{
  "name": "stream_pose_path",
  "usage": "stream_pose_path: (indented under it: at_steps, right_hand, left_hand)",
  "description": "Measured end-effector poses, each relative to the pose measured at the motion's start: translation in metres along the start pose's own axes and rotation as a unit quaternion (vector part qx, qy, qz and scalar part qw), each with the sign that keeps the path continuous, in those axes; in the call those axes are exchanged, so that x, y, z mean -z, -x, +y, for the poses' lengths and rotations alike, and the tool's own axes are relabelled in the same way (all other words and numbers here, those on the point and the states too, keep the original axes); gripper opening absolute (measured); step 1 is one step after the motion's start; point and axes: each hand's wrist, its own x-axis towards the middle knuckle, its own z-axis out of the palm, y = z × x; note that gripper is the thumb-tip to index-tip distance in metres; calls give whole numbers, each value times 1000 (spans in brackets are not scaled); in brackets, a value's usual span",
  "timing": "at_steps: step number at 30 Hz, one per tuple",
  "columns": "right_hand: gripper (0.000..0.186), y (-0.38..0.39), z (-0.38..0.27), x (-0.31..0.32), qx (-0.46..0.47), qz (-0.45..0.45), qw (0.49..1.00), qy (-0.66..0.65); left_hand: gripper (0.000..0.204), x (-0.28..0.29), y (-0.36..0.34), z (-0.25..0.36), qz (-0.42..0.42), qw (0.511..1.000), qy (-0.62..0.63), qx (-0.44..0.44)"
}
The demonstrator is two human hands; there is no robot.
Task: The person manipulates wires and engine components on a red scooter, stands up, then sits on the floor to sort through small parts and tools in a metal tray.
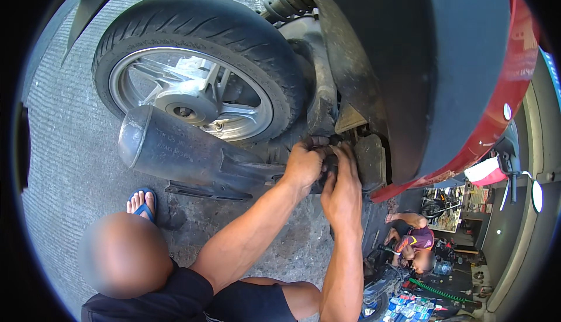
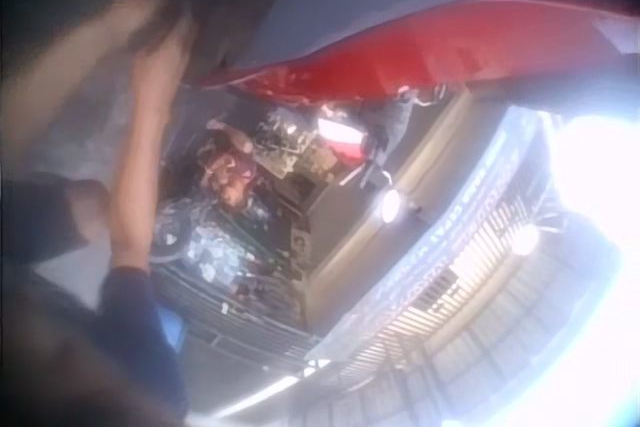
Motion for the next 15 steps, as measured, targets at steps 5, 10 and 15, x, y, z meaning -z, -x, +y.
stream_pose_path:
  at_steps: [5, 10, 15]
  right_hand:
    - [53, 10, -8, -3, -143, -43, 988, 38]
    - [53, -5, -8, -1, -160, -78, 983, 35]
    - [52, -15, 0, -6, -141, -102, 984, 32]
  left_hand:
    - [28, 6, 1, -2, 10, 1000, 2, 7]
    - [26, 5, -2, -15, 23, 999, -11, -36]
    - [26, 9, -14, -31, 36, 993, -74, -87]
